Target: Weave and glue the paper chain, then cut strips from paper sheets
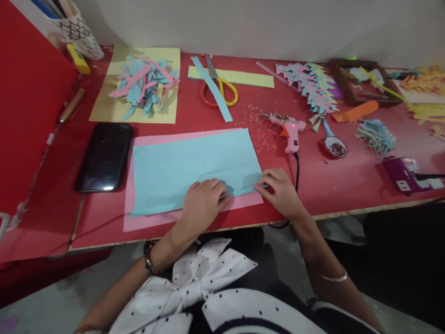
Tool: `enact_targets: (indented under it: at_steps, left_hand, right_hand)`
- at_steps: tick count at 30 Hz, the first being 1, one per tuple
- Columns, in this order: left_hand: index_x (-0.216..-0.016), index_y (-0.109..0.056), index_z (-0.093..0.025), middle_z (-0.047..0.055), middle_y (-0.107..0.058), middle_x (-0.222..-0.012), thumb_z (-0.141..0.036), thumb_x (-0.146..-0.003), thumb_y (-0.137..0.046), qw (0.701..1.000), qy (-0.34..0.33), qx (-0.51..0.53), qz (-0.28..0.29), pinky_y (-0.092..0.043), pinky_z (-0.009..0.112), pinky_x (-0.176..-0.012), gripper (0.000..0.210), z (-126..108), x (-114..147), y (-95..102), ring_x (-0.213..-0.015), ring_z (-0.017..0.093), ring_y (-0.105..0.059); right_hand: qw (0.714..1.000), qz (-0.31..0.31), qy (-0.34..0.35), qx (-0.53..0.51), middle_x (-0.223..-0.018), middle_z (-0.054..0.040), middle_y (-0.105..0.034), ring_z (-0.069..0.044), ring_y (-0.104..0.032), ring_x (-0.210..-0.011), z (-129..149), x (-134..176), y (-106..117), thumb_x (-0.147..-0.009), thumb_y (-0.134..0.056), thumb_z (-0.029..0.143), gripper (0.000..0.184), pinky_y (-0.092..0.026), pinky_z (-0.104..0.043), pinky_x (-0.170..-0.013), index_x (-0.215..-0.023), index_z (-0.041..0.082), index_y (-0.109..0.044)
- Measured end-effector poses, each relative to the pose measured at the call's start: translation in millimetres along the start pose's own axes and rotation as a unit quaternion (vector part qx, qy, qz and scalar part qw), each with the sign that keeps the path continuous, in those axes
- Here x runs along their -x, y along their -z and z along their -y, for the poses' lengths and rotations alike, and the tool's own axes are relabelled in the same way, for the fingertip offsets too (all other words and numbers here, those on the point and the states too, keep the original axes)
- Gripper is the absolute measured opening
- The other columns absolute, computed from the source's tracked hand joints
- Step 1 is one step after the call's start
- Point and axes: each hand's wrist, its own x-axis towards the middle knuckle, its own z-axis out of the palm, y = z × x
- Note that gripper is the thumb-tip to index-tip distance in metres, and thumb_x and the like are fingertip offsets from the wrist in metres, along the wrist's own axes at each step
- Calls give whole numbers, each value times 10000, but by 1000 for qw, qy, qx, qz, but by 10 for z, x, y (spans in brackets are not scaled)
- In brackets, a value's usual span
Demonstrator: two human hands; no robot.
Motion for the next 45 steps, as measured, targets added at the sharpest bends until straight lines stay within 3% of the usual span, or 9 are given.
enact_targets:
  at_steps: [9, 20, 26, 32, 36, 39, 42, 45]
  left_hand:
    - [-621, -564, -191, -3, -578, -611, -264, -795, -555, 999, 6, -15, -40, -326, 277, -560, 189, 7, 52, -25, -602, 144, -540]
    - [-608, -525, -198, -15, -545, -576, -326, -869, -452, 995, -15, -36, -87, -326, 271, -546, 299, 244, 233, 30, -551, 136, -504]
    - [-626, -529, -202, -18, -529, -567, -337, -872, -444, 997, -16, -55, -45, -332, 262, -539, 294, 415, 316, 83, -530, 131, -496]
    - [-661, -528, -193, -13, -545, -586, -286, -861, -457, 992, -93, -77, -22, -355, 260, -534, 231, 559, 345, 139, -534, 137, -512]
    - [-655, -521, -189, -10, -544, -586, -250, -850, -467, 992, -94, -80, -10, -359, 266, -535, 211, 553, 334, 138, -534, 142, -512]
    - [-664, -520, -195, -8, -550, -602, -249, -849, -465, 994, -77, -72, 5, -355, 267, -545, 201, 541, 330, 133, -552, 145, -517]
    - [-672, -517, -193, -6, -556, -619, -251, -845, -481, 995, -69, -65, 11, -354, 268, -553, 186, 538, 328, 137, -563, 144, -522]
    - [-674, -512, -189, -7, -557, -621, -249, -843, -491, 996, -69, -61, 12, -355, 268, -556, 180, 536, 326, 144, -564, 142, -525]
  right_hand:
    - [1000, -5, 7, 26, -728, -34, -519, -167, -448, -682, 1, -6, -27, -887, -417, 339, 295, -360, -314, -672, -634, 200, -476]
    - [1000, -9, -4, 21, -708, -33, -505, -167, -436, -679, 23, -16, -35, -884, -422, 324, 289, -352, -313, -656, -623, 199, -436]
    - [999, -10, -21, 31, -708, -37, -496, -177, -442, -690, 44, -13, -42, -886, -403, 333, 293, -359, -323, -659, -623, 207, -423]
    - [998, -10, -40, 55, -728, -40, -500, -187, -464, -714, 75, 1, -35, -859, -424, 303, 243, -373, -335, -682, -634, 213, -444]
    - [992, -34, -38, 117, -814, -58, -549, -205, -493, -797, 220, -2, -43, -813, -427, 228, 134, -346, -384, -801, -712, 210, -513]
    - [988, -40, -18, 147, -915, -65, -582, -216, -502, -874, 439, -43, -127, -799, -457, 259, 117, -216, -449, -944, -812, 205, -561]
    - [991, -1, 31, 132, -900, -34, -602, -189, -511, -846, 671, -121, -261, -813, -489, 317, 142, -144, -439, -965, -814, 204, -573]
    - [989, 50, 73, 115, -815, 1, -609, -158, -502, -783, 804, -202, -363, -838, -488, 339, 177, -160, -398, -926, -753, 204, -565]
